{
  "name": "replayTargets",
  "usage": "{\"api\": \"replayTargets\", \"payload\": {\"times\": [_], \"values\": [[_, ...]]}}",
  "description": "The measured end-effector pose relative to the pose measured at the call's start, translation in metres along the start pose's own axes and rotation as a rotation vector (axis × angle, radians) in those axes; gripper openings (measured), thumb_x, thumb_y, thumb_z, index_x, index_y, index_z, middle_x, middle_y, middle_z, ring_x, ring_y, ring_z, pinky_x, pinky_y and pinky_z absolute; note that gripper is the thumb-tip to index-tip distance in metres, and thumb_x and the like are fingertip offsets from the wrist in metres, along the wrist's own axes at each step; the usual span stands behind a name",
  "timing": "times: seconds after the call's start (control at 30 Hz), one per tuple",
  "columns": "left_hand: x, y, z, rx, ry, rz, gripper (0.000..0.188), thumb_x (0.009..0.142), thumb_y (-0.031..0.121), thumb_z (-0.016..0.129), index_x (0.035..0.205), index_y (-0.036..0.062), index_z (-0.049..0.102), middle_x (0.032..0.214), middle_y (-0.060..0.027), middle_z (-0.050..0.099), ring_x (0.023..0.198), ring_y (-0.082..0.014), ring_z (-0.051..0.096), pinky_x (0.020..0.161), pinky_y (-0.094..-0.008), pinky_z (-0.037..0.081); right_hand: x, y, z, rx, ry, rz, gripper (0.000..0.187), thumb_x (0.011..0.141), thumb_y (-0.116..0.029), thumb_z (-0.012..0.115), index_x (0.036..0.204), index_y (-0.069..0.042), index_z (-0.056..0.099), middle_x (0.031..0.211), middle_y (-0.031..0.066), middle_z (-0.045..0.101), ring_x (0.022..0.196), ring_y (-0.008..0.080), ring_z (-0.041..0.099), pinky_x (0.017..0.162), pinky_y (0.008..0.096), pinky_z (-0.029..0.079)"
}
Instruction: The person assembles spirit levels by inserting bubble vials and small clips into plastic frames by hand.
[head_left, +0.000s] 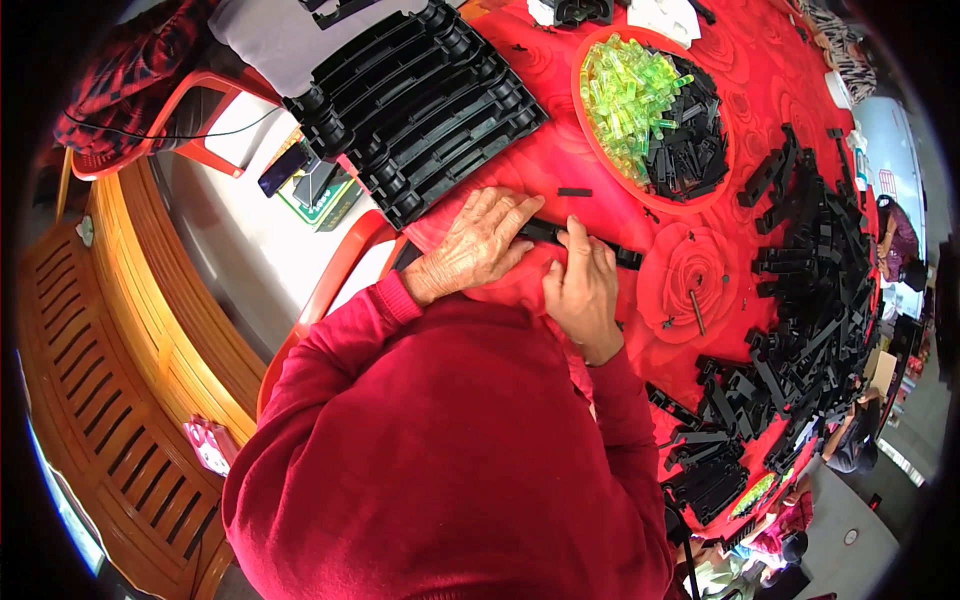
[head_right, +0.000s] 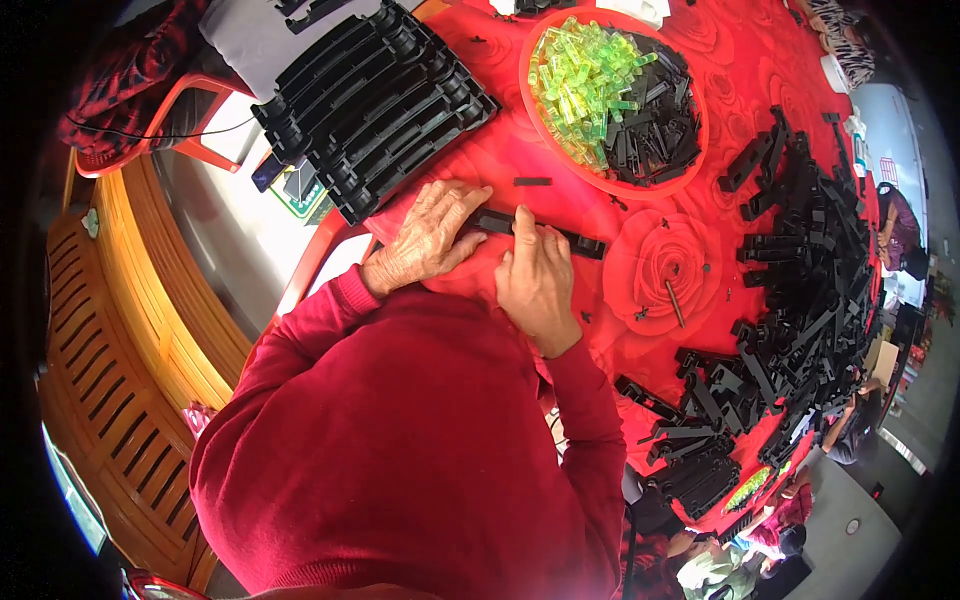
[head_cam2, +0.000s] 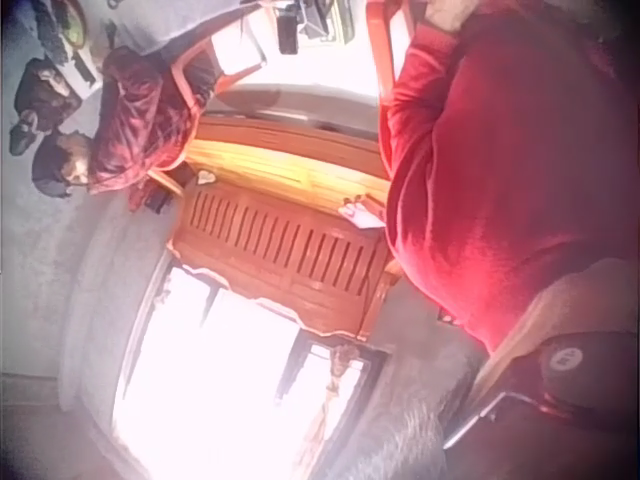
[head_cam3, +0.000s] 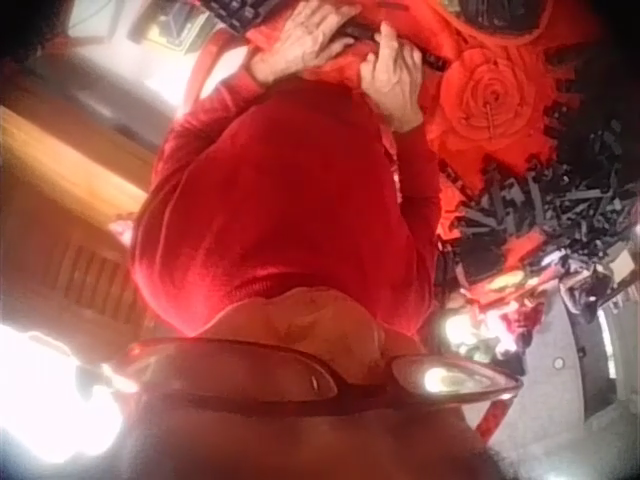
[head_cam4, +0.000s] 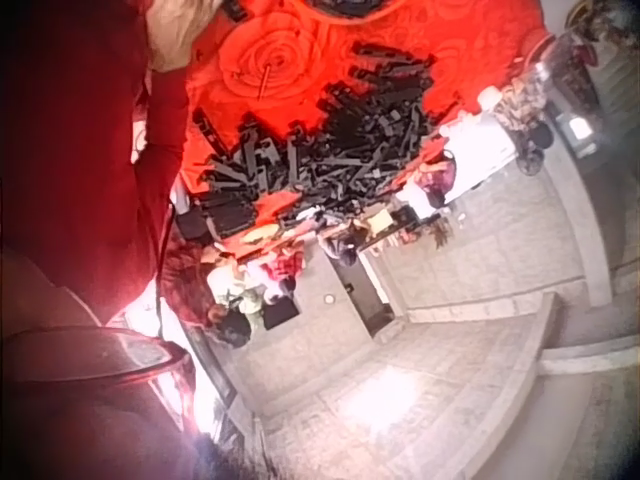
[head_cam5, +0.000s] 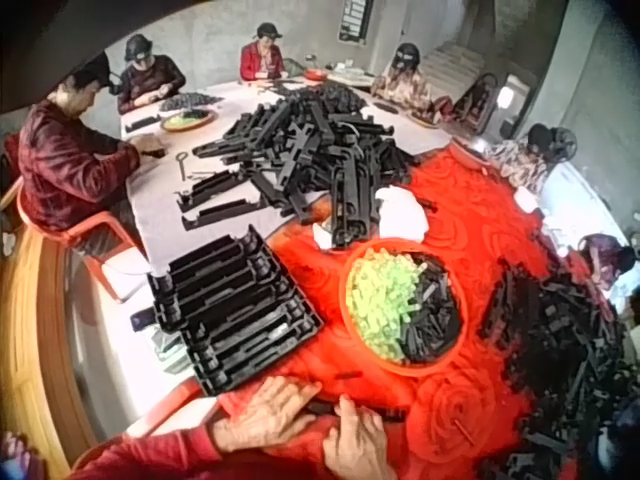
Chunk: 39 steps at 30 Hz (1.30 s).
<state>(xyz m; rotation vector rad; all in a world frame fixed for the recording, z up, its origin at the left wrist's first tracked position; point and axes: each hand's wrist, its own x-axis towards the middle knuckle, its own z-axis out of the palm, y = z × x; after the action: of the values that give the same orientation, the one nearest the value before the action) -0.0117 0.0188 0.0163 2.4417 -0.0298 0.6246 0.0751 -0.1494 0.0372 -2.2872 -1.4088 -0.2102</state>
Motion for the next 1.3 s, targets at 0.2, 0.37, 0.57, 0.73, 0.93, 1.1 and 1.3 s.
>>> {"api": "replayTargets", "payload": {"times": [0.2,0.37,0.57,0.73,0.93,1.1,1.3], "values": [[-0.015,0.006,-0.006,0.006,0.182,-0.056,0.054,0.070,0.003,0.072,0.119,-0.0036,0.052,0.107,-0.0160,0.058,0.099,-0.0324,0.055,0.087,-0.0410,0.045,0.032,0.034,-0.029,0.094,0.043,0.100,0.023,0.080,-0.001,0.059,0.103,0.000,0.059,0.085,0.0154,0.059,0.078,0.0341,0.058,0.071,0.0429,0.047],[-0.015,0.011,-0.010,0.020,0.234,-0.025,0.047,0.068,0.001,0.072,0.113,-0.0024,0.056,0.104,-0.0149,0.059,0.095,-0.0310,0.056,0.084,-0.0395,0.046,0.051,0.049,0.000,0.063,-0.080,0.053,0.019,0.078,-0.002,0.061,0.097,-0.001,0.058,0.086,0.0173,0.056,0.079,0.0383,0.059,0.067,0.0475,0.049],[-0.018,0.011,-0.013,0.021,0.261,-0.017,0.040,0.069,-0.001,0.070,0.107,-0.0012,0.058,0.103,-0.0137,0.060,0.092,-0.0305,0.057,0.082,-0.0381,0.047,0.062,0.048,0.008,0.015,-0.178,0.087,0.016,0.078,-0.005,0.064,0.087,-0.002,0.052,0.083,0.0192,0.054,0.077,0.0403,0.060,0.062,0.0491,0.049],[-0.007,0.019,-0.019,-0.177,0.236,-0.099,0.034,0.074,0.003,0.070,0.106,-0.0001,0.059,0.096,-0.0125,0.061,0.090,-0.0291,0.057,0.080,-0.0381,0.047,0.050,0.035,-0.008,0.122,-0.039,0.017,0.013,0.080,-0.006,0.063,0.087,-0.003,0.052,0.080,0.0148,0.053,0.069,0.0368,0.056,0.064,0.0460,0.047],[0.015,0.021,-0.014,-0.533,0.190,-0.296,0.015,0.081,0.007,0.069,0.092,-0.0009,0.064,0.084,-0.0115,0.063,0.077,-0.0229,0.061,0.071,-0.0331,0.049,0.044,0.005,-0.039,0.382,-0.180,0.013,0.011,0.081,-0.003,0.061,0.088,-0.003,0.052,0.076,0.0136,0.054,0.067,0.0339,0.057,0.061,0.0432,0.046],[0.010,0.018,-0.017,-0.726,0.032,-0.431,0.010,0.084,0.005,0.067,0.091,-0.0007,0.065,0.084,-0.0075,0.063,0.081,-0.0143,0.059,0.072,-0.0289,0.048,0.035,0.007,-0.039,0.717,-0.168,0.152,0.009,0.083,0.002,0.062,0.091,-0.001,0.059,0.080,0.0089,0.058,0.066,0.0184,0.058,0.060,0.0302,0.046],[0.004,0.018,-0.012,-0.918,0.041,-0.434,0.007,0.087,0.005,0.065,0.093,0.0003,0.066,0.084,-0.0028,0.063,0.082,-0.0089,0.057,0.075,-0.0264,0.047,0.032,0.003,-0.038,0.806,-0.098,0.223,0.008,0.082,0.002,0.064,0.090,0.000,0.064,0.079,0.0068,0.061,0.067,0.0133,0.057,0.060,0.0270,0.046]]}}
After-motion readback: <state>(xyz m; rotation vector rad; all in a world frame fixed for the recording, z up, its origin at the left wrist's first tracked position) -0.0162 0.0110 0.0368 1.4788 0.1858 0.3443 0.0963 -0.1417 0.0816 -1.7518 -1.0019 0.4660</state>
